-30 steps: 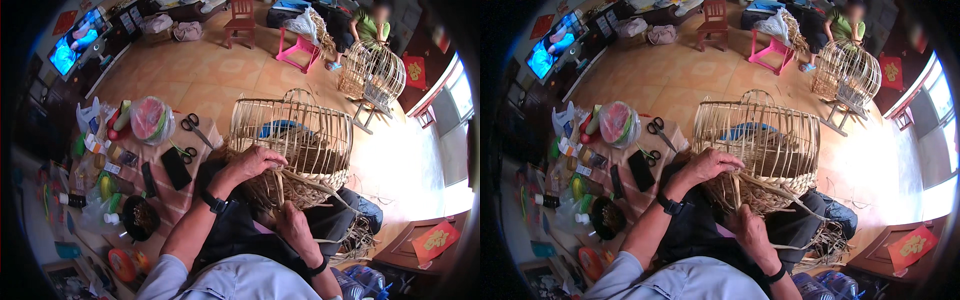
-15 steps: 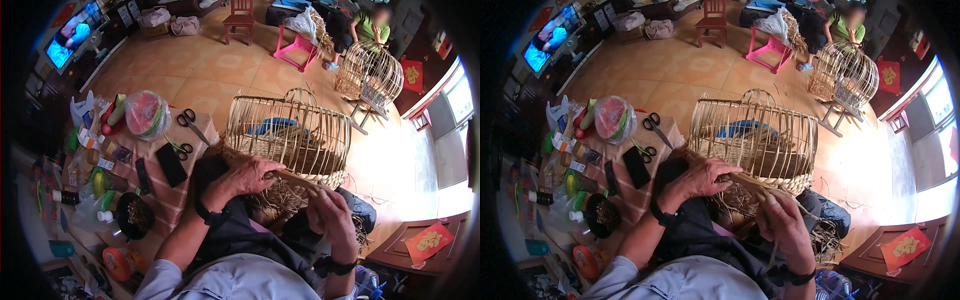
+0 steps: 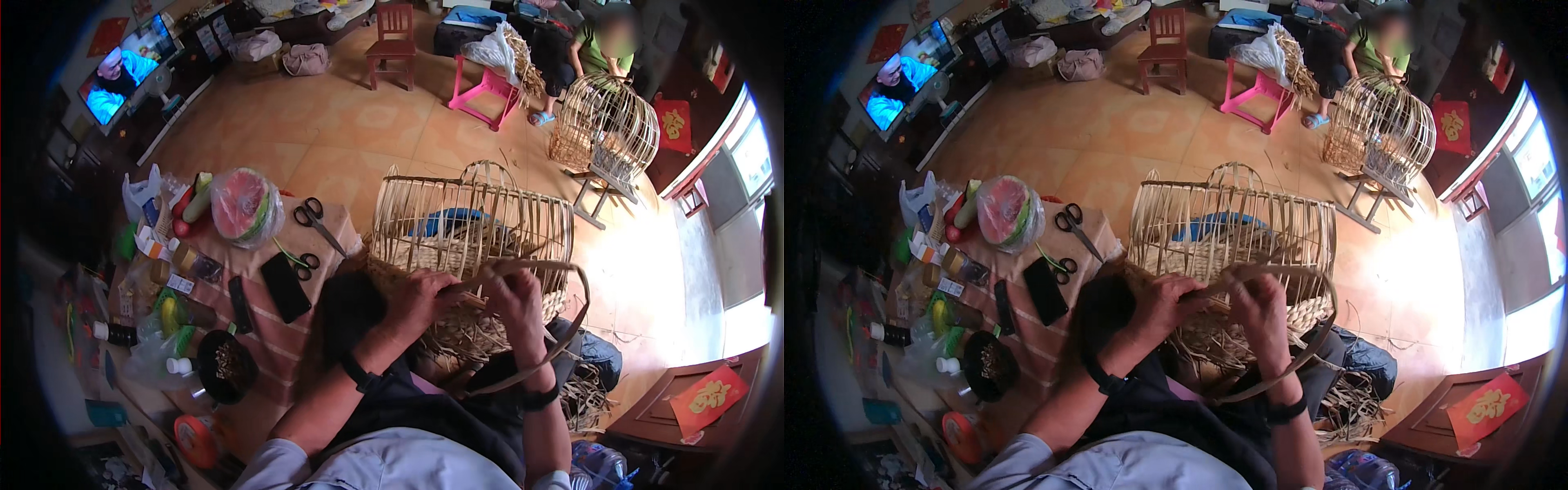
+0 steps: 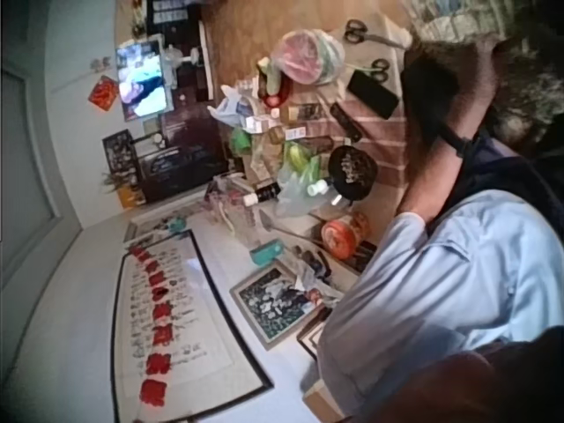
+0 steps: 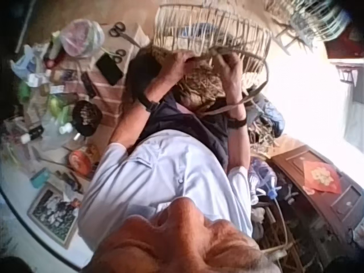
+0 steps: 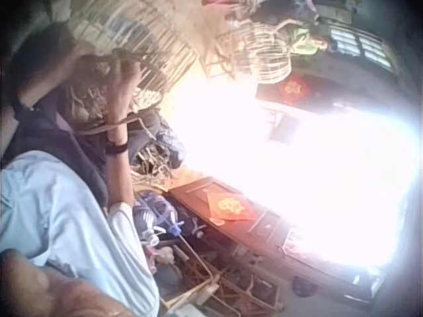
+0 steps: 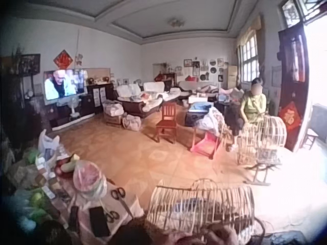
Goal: Weaving a large bamboo basket using long strips of bamboo.
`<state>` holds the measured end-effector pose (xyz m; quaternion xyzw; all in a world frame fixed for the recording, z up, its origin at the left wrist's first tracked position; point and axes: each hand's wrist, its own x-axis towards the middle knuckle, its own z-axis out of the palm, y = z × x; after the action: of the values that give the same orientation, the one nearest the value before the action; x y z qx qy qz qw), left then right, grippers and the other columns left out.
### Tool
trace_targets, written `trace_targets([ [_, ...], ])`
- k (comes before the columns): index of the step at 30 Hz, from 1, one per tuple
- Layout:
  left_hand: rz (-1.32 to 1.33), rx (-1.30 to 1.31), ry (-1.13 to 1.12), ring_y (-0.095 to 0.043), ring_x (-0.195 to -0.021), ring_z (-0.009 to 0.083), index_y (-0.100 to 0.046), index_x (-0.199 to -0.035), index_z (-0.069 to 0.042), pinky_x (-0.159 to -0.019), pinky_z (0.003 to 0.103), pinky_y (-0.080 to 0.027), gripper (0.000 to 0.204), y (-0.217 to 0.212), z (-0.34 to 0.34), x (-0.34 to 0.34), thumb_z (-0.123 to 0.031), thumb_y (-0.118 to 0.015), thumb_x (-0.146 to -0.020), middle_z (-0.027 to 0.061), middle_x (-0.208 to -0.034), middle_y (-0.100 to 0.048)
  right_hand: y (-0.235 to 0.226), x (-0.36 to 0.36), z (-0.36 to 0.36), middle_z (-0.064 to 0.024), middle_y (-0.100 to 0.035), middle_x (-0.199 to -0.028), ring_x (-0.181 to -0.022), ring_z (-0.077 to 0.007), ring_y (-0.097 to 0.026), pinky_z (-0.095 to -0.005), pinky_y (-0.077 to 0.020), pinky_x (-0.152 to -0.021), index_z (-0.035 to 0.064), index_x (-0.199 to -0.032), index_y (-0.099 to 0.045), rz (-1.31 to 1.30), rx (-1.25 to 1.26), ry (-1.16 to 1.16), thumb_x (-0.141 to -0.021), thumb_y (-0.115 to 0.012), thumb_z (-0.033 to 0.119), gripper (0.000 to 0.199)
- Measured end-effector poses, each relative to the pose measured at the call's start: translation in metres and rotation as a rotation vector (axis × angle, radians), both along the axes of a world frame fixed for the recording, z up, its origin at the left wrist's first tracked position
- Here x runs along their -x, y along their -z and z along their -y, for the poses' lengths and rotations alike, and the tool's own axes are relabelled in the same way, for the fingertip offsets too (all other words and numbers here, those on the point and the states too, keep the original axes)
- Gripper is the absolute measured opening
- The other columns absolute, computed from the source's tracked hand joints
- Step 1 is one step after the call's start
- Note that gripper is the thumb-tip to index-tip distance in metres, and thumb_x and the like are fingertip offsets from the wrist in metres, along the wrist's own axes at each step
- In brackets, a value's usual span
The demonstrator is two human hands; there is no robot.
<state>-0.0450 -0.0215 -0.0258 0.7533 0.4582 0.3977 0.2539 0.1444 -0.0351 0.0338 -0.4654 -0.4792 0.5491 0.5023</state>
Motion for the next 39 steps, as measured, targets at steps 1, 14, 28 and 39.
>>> trace_targets([
  [1, -0.027, 0.021, -0.045, -0.07, -0.084, 0.0307, -0.073, -0.098, -0.006, -0.075, 0.039, -0.055, 0.021, -0.001, 0.001, -0.005, -0.015, -0.081, -0.081, 0.0121, -0.085, -0.071, 0.002, -0.003, -0.01, 0.0014, -0.061, -0.08, -0.066, -0.0054, -0.052, -0.0214, -0.0419, -0.056, 0.001, -0.107, -0.065, -0.079, -0.021, 0.024, -0.097, -0.071, 0.021, 0.023],
  [14, -0.745, -0.077, -0.072, -0.065, -0.081, 0.031, -0.048, -0.133, 0.008, -0.069, 0.044, -0.051, 0.106, -0.014, 0.02, -0.031, -0.057, -0.088, -0.059, 0.0154, -0.084, -0.066, -0.003, 0.002, -0.044, -0.003, -0.065, -0.084, -0.076, -0.0136, -0.064, -0.0272, -0.0495, -0.07, 0.0011, -0.096, -0.064, 0.21, -0.209, -0.176, -0.097, -0.064, 0.012, 0.011],
  [28, -0.488, -0.115, -0.03, -0.052, -0.109, 0.0398, -0.064, -0.11, 0.0, -0.093, 0.05, -0.044, 0.05, 0.053, 0.013, -0.036, -0.026, -0.08, -0.07, 0.0201, -0.11, -0.055, 0.034, 0.013, -0.015, -0.0171, -0.05, -0.092, -0.088, -0.0337, -0.05, -0.0429, -0.0398, -0.078, 0.0049, -0.099, -0.056, 1.311, -0.629, -0.099, -0.095, -0.053, 0.008, 0.006],
  [39, -0.276, -0.015, 0.158, -0.049, -0.126, 0.0421, -0.049, -0.137, 0.005, -0.113, 0.052, -0.035, 0.074, 0.032, 0.019, -0.028, -0.044, -0.07, -0.085, 0.0265, -0.13, -0.057, 0.035, 0.005, -0.019, -0.0234, -0.066, -0.089, -0.084, -0.0417, -0.067, -0.0487, -0.0508, -0.065, 0.0033, -0.098, -0.058, 1.247, -0.319, 0.015, -0.086, -0.059, 0.002, 0.012],
])
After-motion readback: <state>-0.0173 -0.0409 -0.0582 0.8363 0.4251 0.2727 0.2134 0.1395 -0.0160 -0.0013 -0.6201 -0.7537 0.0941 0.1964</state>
